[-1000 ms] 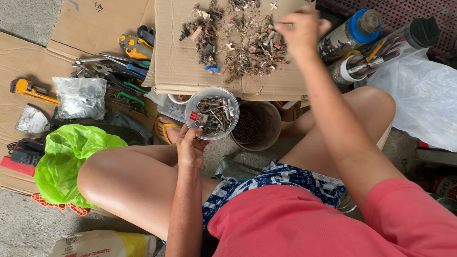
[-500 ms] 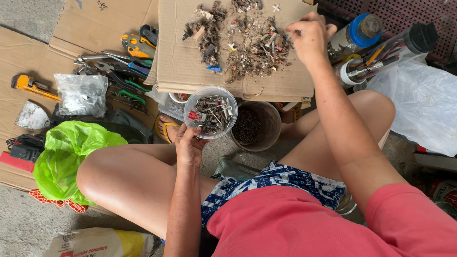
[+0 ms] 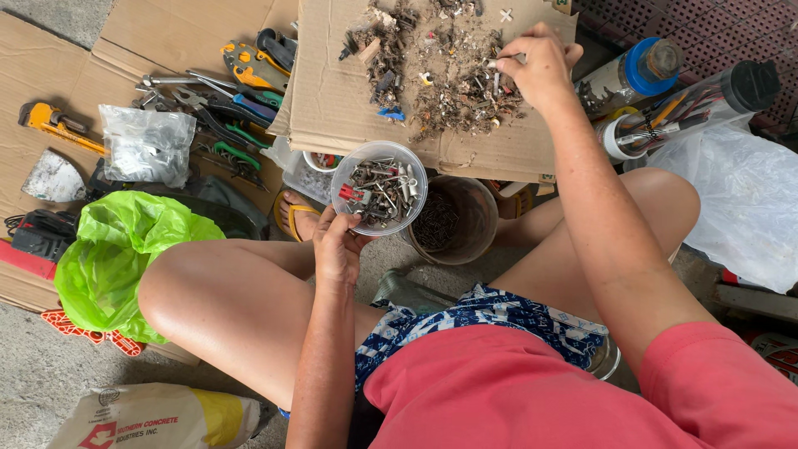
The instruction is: The person sorts through a pile of metal screws, bolts, and debris on a cardboard sheet by hand, picking out specific screws and placing them into a plastic container.
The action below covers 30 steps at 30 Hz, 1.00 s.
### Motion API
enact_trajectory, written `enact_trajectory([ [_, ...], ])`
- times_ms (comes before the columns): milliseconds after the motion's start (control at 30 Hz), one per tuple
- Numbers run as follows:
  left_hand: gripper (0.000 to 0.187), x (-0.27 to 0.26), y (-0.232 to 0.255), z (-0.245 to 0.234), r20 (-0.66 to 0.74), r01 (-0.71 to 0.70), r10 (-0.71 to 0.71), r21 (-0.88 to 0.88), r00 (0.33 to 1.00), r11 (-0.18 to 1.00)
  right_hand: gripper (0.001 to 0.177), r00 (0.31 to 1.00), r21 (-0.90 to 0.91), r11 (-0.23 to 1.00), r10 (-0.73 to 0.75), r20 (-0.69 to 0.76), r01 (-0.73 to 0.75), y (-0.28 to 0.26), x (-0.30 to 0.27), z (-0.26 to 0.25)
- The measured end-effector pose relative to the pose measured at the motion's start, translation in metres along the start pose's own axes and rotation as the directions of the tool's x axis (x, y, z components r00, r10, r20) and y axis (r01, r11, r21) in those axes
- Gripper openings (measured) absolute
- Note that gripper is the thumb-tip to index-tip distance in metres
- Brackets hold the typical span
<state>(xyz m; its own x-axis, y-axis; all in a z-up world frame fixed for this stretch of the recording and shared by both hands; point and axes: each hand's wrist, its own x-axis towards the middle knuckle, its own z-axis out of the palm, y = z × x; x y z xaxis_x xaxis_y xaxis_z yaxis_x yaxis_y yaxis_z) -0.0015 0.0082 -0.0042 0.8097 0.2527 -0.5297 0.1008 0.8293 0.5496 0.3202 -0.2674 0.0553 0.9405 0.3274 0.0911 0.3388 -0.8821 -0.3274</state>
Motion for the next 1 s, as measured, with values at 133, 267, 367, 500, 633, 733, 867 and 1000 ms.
enact_trajectory([
  [133, 0.030, 0.000, -0.001, 0.002, -0.002, 0.007, -0.007, 0.004, 1.000, 1.000, 0.016, 0.984, 0.083, 0.983, 0.156, 0.085, -0.163, -0.022, 0.001, -0.006],
  [267, 0.030, 0.000, -0.003, 0.002, -0.013, 0.013, -0.013, 0.009, 1.000, 1.000, 0.019, 0.961, 0.091, 0.963, 0.239, 0.142, -0.253, -0.070, 0.005, 0.002],
  [367, 0.033, -0.001, -0.002, 0.001, -0.026, 0.023, -0.023, 0.012, 0.999, 1.000, 0.018, 0.977, 0.040, 0.987, 0.147, 0.154, -0.155, -0.100, 0.012, 0.012],
  [500, 0.032, 0.000, -0.002, 0.000, -0.013, 0.010, -0.010, -0.005, 1.000, 1.000, 0.013, 0.991, 0.188, 0.980, -0.092, 0.096, 0.072, -0.127, 0.016, 0.026],
  [633, 0.033, 0.000, -0.003, -0.001, -0.016, 0.007, -0.007, 0.010, 1.000, 1.000, 0.007, 0.984, 0.220, 0.963, -0.171, 0.045, 0.157, -0.134, 0.015, 0.029],
  [733, 0.032, 0.001, -0.004, -0.003, -0.007, 0.004, -0.004, 0.003, 1.000, 1.000, 0.007, 0.986, 0.324, 0.940, -0.140, 0.089, 0.104, -0.127, 0.011, 0.025],
  [867, 0.031, 0.001, -0.006, -0.002, 0.005, 0.011, -0.011, 0.007, 1.000, 1.000, 0.023, 0.948, 0.293, 0.902, -0.306, -0.084, 0.316, -0.113, 0.004, 0.022],
  [1000, 0.033, -0.003, -0.002, 0.001, -0.009, 0.014, -0.014, 0.021, 1.000, 1.000, 0.030, 0.938, 0.434, 0.837, -0.341, -0.060, 0.332, -0.107, 0.005, 0.026],
])
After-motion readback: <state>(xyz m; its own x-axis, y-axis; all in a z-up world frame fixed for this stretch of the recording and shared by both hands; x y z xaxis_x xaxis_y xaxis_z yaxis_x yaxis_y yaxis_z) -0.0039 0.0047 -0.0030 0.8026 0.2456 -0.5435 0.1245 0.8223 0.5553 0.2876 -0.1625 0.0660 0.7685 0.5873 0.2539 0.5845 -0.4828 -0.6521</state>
